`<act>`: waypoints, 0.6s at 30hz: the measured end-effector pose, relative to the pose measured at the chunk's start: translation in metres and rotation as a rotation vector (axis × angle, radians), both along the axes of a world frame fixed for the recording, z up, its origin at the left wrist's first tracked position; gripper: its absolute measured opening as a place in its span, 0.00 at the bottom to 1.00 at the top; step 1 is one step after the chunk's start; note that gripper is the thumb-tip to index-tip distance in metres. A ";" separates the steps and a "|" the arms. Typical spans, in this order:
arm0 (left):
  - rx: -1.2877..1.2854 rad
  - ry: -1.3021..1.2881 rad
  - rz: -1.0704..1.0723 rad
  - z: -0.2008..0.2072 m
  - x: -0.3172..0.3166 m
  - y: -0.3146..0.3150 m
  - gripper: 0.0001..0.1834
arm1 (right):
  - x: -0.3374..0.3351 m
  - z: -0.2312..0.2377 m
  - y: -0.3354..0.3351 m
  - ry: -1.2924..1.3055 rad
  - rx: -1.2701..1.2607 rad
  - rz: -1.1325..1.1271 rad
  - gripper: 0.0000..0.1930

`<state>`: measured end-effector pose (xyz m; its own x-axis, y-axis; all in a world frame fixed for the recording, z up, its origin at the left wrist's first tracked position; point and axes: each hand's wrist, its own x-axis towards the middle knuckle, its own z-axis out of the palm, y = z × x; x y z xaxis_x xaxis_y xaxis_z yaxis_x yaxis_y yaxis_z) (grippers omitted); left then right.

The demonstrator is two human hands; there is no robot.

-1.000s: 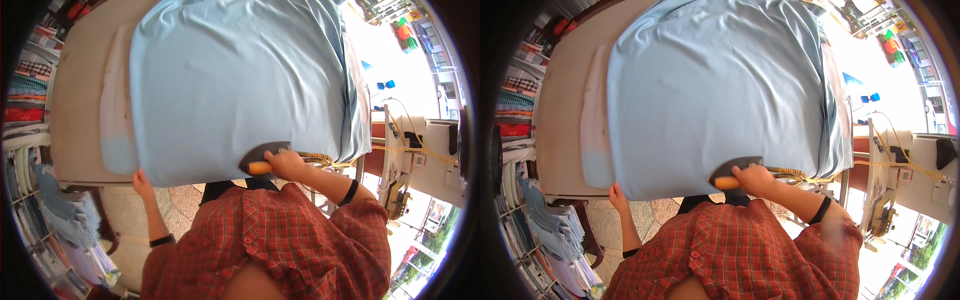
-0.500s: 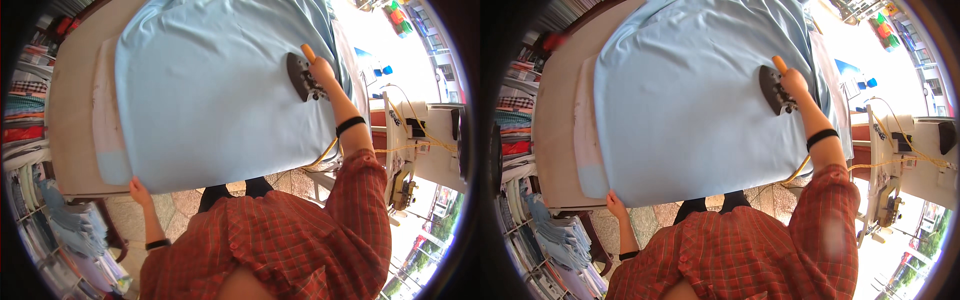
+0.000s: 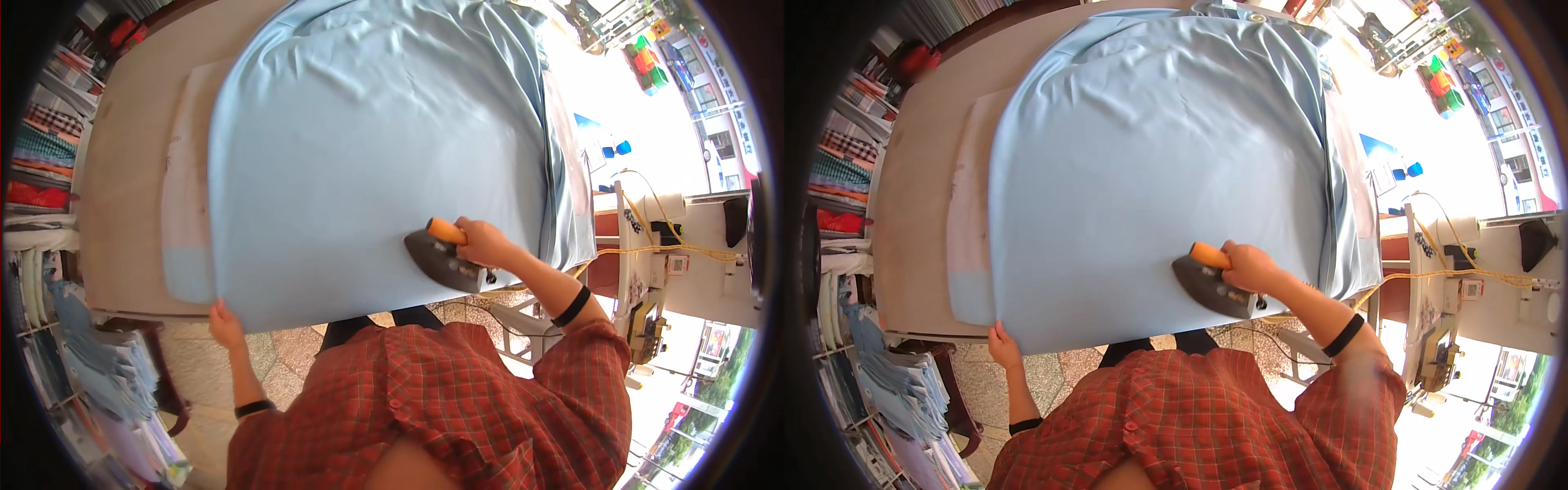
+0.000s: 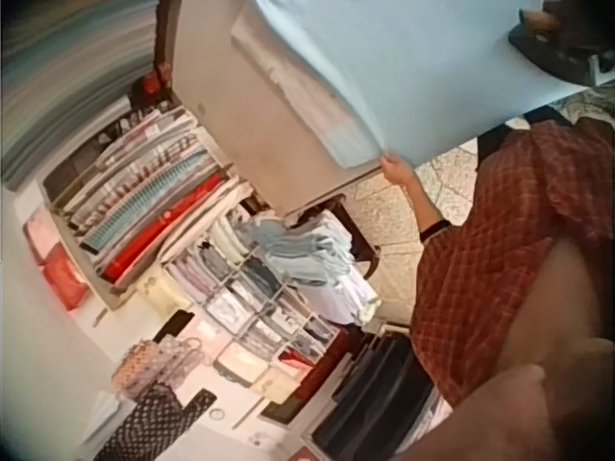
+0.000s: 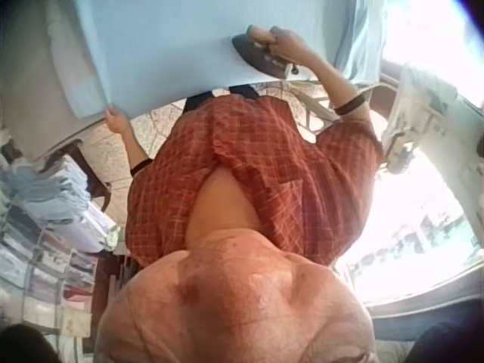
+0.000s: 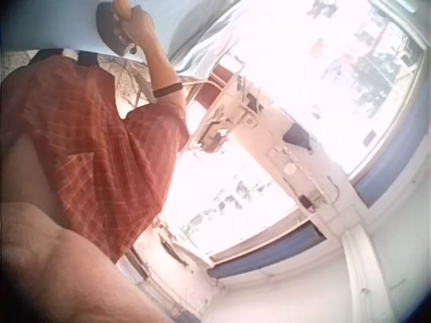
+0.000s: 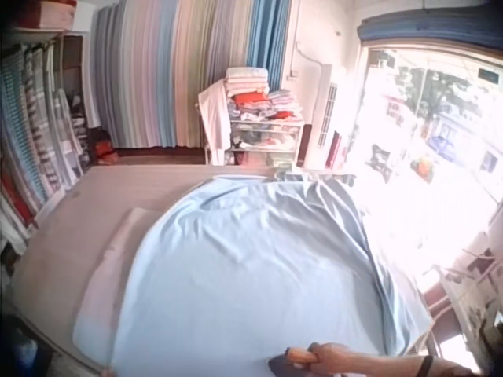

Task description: Iron a large blue fabric on a professional ironing table.

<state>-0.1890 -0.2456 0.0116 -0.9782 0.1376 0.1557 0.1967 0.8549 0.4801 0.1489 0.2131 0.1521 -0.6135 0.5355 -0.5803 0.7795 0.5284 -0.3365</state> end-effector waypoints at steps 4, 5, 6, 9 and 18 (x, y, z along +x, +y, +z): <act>-0.162 -0.025 0.072 -0.003 -0.030 -0.044 0.19 | -0.035 0.020 -0.032 0.082 -0.050 0.090 0.19; -0.166 -0.026 0.069 -0.003 -0.043 -0.057 0.19 | -0.047 0.025 -0.037 0.093 -0.038 0.100 0.20; -0.205 0.009 0.061 -0.004 -0.057 -0.073 0.19 | -0.060 0.028 -0.040 0.112 -0.026 0.134 0.20; -0.311 0.066 0.027 0.002 -0.100 -0.104 0.20 | -0.089 0.034 -0.037 0.134 0.043 0.122 0.19; -0.560 0.252 0.320 0.092 -0.311 -0.193 0.25 | -0.157 0.048 -0.028 0.104 0.031 0.001 0.21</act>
